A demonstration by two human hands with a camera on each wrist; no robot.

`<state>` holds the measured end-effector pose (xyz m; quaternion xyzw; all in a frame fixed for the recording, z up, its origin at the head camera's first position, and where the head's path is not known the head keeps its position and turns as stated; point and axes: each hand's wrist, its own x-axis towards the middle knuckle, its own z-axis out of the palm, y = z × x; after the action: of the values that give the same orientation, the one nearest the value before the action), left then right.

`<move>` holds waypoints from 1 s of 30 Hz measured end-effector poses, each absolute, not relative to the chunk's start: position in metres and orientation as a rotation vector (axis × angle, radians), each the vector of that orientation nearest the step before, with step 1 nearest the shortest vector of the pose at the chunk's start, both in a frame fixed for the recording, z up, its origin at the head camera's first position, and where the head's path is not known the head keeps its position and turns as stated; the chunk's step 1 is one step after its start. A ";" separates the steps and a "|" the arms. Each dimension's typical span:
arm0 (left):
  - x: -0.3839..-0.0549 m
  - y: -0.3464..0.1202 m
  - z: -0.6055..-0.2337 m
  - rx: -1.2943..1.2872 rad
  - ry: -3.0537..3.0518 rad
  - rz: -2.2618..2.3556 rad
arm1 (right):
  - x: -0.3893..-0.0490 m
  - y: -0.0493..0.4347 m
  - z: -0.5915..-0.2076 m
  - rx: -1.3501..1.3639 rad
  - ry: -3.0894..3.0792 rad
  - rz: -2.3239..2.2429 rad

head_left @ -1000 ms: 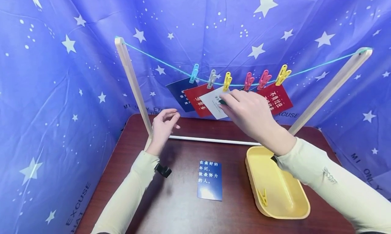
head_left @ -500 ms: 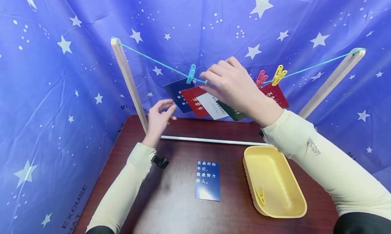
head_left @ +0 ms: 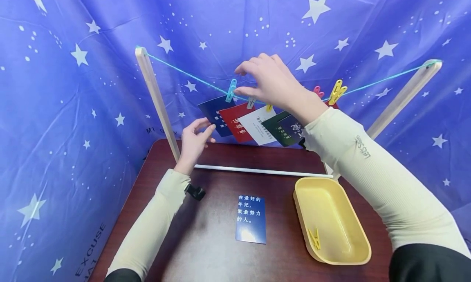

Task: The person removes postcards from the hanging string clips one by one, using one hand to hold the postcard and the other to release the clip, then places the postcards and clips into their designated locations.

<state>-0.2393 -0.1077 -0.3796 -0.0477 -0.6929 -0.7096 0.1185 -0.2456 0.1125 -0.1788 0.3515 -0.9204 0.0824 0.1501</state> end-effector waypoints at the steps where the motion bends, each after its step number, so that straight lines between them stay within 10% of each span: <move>1: -0.240 -0.107 -0.380 -0.137 -2.035 -2.074 | -0.247 0.112 -0.177 0.983 -2.708 0.252; 30: -0.238 -0.106 -0.388 -0.212 -1.920 -2.134 | -0.260 0.107 -0.183 0.908 -2.941 0.723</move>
<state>-0.2378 -0.1059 -0.3876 -0.0732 -0.6614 -0.7349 0.1311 -0.2602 0.1073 -0.1830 0.2871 -0.9302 0.2285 -0.0102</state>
